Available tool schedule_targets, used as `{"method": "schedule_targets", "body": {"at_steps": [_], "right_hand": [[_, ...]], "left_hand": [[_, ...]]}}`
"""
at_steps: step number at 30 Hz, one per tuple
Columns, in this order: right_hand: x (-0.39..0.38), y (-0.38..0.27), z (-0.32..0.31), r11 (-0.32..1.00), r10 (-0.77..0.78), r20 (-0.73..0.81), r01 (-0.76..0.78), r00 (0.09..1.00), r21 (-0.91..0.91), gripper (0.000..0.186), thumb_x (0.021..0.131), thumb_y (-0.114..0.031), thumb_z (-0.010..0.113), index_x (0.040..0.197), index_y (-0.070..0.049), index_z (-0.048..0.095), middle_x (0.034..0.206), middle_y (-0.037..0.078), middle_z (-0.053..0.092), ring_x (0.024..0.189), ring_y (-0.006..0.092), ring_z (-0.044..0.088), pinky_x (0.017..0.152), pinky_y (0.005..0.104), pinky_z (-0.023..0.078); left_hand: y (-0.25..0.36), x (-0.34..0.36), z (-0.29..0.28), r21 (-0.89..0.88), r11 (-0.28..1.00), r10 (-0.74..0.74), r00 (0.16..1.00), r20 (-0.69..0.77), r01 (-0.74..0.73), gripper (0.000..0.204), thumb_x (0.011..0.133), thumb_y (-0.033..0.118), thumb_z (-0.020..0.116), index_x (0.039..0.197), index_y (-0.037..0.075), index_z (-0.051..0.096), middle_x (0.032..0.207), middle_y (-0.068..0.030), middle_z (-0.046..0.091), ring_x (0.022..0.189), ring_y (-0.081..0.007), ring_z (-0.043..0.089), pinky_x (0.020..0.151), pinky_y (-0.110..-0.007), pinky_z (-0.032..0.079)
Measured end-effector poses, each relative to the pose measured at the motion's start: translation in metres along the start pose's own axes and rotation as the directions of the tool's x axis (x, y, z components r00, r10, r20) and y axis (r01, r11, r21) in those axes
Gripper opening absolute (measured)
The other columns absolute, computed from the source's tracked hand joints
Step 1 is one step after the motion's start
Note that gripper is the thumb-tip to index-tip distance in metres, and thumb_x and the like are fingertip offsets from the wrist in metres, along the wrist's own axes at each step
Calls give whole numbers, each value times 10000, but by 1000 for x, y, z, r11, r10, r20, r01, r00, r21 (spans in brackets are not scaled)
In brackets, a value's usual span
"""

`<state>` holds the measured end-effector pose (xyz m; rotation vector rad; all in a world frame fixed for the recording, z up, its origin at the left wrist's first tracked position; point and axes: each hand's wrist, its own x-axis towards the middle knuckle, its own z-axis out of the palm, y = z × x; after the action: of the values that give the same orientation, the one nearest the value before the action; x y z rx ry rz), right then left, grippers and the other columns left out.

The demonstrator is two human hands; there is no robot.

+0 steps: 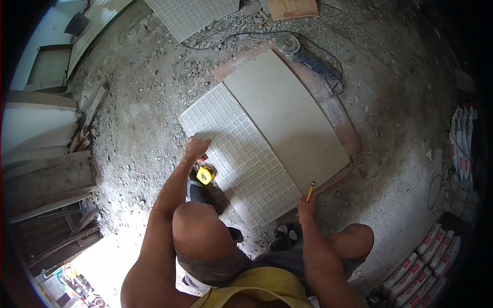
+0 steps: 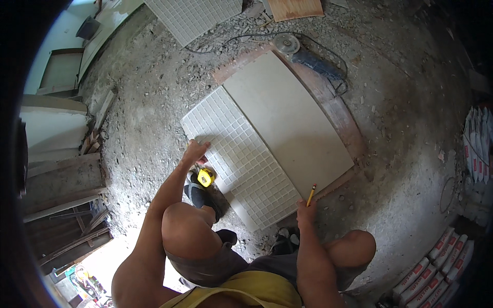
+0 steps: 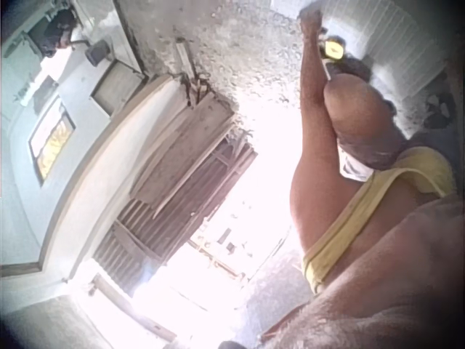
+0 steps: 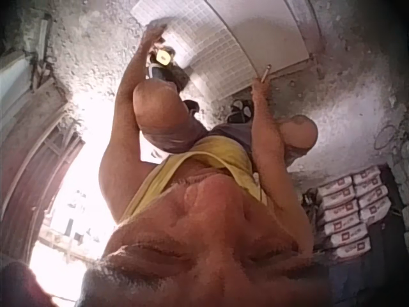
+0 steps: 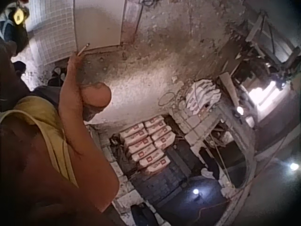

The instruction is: The person measures and marks a tile using a tape measure, pencil, and another tile, then cuts the tile using an angle grinder.

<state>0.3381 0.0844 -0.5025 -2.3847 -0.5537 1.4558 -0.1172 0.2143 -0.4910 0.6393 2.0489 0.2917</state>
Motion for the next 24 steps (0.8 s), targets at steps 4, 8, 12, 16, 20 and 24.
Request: {"method": "schedule_targets", "body": {"at_steps": [4,8,12,16,20,24], "right_hand": [[3,3,-2,999,-4,-40,2,999,-40,300,941,-238,677,1065,-49,479,781,58,554,531,157,521,423,313,423],[17,20,2,1000,-29,-56,29,998,-8,274,932,-244,689,1041,-75,504,796,38,566,587,137,554,391,290,403],[36,47,10,980,-197,-179,187,964,-68,275,901,-214,725,987,-71,506,735,45,554,570,144,543,425,303,399],[47,60,12,962,-247,-264,202,932,-184,282,868,-186,760,945,-62,519,734,47,556,584,163,535,507,339,434],[45,58,10,952,-276,-307,215,911,-218,359,798,-278,813,888,-26,574,830,147,638,775,348,643,727,449,504],[42,56,10,974,-215,-313,179,925,-141,371,785,-287,823,892,-15,593,824,142,651,782,329,654,732,437,507]], "left_hand": [[12,3,-9,361,928,-112,993,40,91,881,837,442,764,1369,-95,311,942,-187,704,742,-326,721,634,-404,606],[25,18,-16,670,718,329,940,-86,-190,979,718,426,856,1459,77,321,1459,-206,436,1385,-371,405,1020,-563,455],[53,58,-22,639,632,639,762,-109,-439,1096,691,447,867,1524,54,272,1534,-214,348,1430,-407,319,1144,-506,346],[78,97,-17,562,702,532,846,-8,-436,1208,656,458,886,1583,140,180,1633,-136,223,1501,-368,204,1113,-691,295],[85,116,-13,548,686,538,841,60,-479,1254,623,442,907,1592,136,171,1630,-146,246,1505,-388,215,1154,-651,262],[82,121,-13,535,661,581,810,79,-527,1238,625,416,913,1587,117,193,1619,-185,257,1495,-409,231,1201,-534,252]]}}
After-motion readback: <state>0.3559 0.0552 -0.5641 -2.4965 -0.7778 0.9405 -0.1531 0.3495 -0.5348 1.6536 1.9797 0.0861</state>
